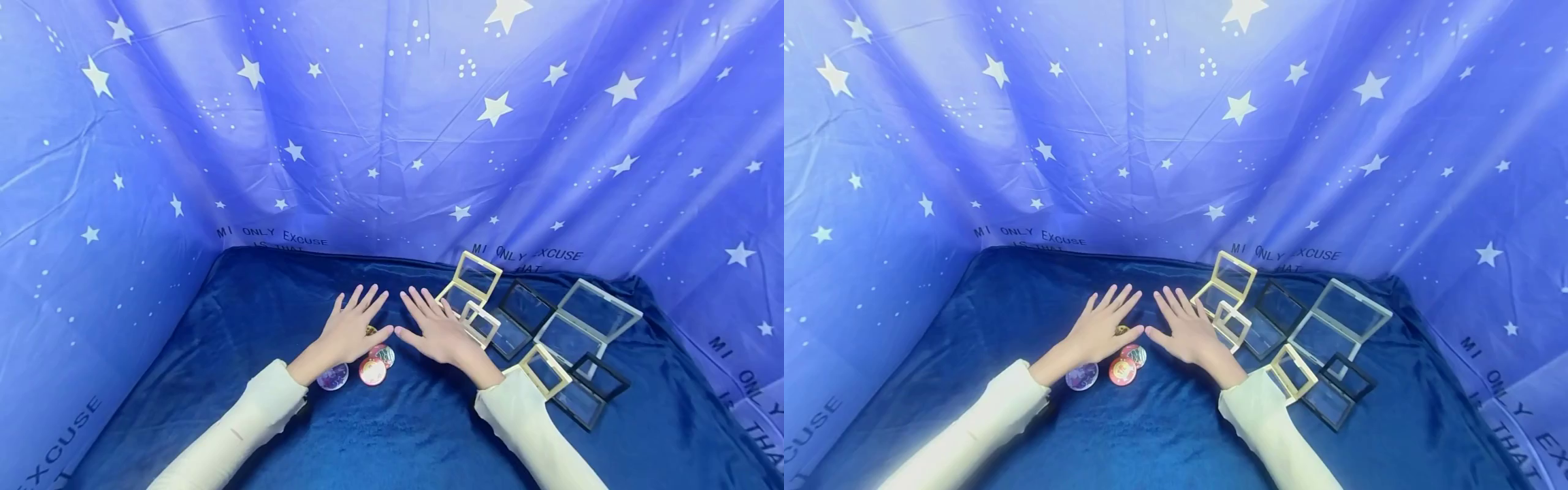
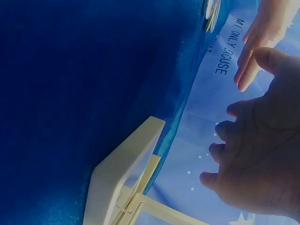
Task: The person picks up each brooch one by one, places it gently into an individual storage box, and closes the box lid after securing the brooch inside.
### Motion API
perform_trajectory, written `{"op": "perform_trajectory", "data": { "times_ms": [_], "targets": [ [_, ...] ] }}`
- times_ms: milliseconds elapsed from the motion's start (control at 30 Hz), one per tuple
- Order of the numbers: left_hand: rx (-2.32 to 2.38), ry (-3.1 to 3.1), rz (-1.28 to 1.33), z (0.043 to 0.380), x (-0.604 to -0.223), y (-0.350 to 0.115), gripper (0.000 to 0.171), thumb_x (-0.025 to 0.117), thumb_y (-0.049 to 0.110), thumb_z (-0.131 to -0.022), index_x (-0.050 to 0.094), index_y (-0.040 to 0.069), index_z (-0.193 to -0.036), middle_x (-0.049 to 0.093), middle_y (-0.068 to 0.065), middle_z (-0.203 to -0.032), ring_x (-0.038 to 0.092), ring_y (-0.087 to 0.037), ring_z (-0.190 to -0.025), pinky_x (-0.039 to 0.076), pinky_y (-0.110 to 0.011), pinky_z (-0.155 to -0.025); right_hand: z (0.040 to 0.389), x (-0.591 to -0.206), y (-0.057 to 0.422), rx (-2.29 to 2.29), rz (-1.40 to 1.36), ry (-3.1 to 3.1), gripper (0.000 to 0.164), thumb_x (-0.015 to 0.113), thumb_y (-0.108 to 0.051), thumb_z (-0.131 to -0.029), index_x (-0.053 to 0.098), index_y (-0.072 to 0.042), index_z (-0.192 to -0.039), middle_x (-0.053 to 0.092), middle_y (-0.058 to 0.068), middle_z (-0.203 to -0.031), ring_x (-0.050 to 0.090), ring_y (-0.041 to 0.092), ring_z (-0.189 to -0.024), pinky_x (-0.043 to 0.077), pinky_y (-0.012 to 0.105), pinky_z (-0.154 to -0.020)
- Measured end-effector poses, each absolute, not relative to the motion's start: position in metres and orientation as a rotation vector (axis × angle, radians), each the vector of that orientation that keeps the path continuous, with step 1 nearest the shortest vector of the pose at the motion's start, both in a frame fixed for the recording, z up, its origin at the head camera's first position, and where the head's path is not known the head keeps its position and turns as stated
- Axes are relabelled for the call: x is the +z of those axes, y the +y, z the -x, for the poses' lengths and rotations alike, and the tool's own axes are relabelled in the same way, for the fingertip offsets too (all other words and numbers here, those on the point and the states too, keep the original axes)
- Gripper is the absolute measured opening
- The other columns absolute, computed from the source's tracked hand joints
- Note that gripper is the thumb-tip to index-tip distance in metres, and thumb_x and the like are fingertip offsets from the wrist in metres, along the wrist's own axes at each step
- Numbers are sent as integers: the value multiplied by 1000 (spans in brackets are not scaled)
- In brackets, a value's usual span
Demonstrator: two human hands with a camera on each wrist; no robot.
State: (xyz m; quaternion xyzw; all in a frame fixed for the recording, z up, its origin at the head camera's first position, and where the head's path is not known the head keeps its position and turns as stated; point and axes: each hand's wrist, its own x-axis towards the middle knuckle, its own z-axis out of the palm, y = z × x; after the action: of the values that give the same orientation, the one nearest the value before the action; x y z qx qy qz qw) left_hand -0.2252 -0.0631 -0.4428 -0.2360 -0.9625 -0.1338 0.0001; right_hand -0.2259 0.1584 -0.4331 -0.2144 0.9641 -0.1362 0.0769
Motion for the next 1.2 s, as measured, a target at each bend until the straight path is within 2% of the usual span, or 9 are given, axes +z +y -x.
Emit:
{"op": "perform_trajectory", "data": {
  "times_ms": [333, 533, 700, 867, 1000, 1067, 1100, 1167, 1200],
  "targets": [
    [-392, -3045, 726, 226, -445, -63, 77, 36, 67, -102, 20, 24, -164, 16, -5, -171, 12, -36, -159, 14, -64, -123, 227, -435, 159, -428, 647, 2893, 79, 37, -65, -103, 12, -21, -165, 8, 5, -173, 4, 33, -160, 5, 64, -124],
    [-419, -3047, 723, 228, -443, -64, 75, 39, 63, -102, 23, 23, -163, 17, -6, -171, 13, -37, -158, 14, -64, -123, 230, -429, 161, -423, 670, 2895, 76, 40, -58, -105, 16, -19, -164, 12, 8, -172, 4, 33, -160, 5, 64, -124],
    [-477, -3046, 715, 227, -438, -66, 73, 44, 59, -103, 25, 22, -163, 20, -8, -170, 12, -37, -158, 12, -65, -123, 230, -409, 168, -462, 683, 2901, 72, 45, -52, -105, 20, -17, -163, 15, 10, -171, 6, 34, -159, 4, 63, -124],
    [-514, -3025, 713, 228, -435, -72, 70, 47, 56, -103, 31, 19, -161, 26, -11, -168, 19, -38, -157, 13, -64, -123, 228, -384, 181, -545, 692, 2907, 71, 52, -46, -104, 26, -13, -162, 21, 16, -169, 11, 38, -158, 12, 63, -124],
    [-571, -2994, 726, 228, -435, -76, 68, 49, 53, -103, 36, 16, -159, 32, -14, -166, 24, -38, -155, 15, -64, -123, 227, -369, 196, -547, 635, 2903, 69, 59, -40, -102, 33, -11, -159, 28, 18, -166, 22, 41, -155, 26, 64, -119],
    [-603, -2978, 733, 227, -434, -78, 67, 50, 52, -103, 38, 14, -158, 35, -15, -164, 27, -39, -154, 16, -63, -123, 225, -362, 203, -535, 586, 2902, 67, 61, -38, -102, 36, -11, -158, 35, 20, -163, 35, 42, -149, 36, 63, -112],
    [-619, -2968, 736, 227, -433, -80, 67, 51, 50, -103, 39, 13, -157, 37, -16, -163, 28, -39, -154, 17, -63, -122, 225, -360, 207, -541, 553, 2890, 67, 62, -36, -101, 37, -11, -158, 45, 20, -156, 47, 41, -140, 44, 61, -105],
    [-649, -2944, 744, 226, -432, -82, 65, 53, 48, -103, 41, 12, -156, 41, -17, -160, 32, -39, -152, 20, -62, -122, 224, -355, 214, -552, 481, 2866, 66, 63, -34, -101, 37, -13, -158, 66, 21, -127, 67, 36, -107, 53, 52, -83],
    [-658, -2927, 749, 226, -431, -84, 65, 54, 47, -102, 43, 11, -155, 44, -18, -158, 34, -39, -151, 22, -61, -122, 223, -353, 218, -546, 463, 2869, 66, 64, -34, -101, 39, -12, -157, 68, 20, -121, 68, 31, -96, 53, 47, -76]
  ]
}}
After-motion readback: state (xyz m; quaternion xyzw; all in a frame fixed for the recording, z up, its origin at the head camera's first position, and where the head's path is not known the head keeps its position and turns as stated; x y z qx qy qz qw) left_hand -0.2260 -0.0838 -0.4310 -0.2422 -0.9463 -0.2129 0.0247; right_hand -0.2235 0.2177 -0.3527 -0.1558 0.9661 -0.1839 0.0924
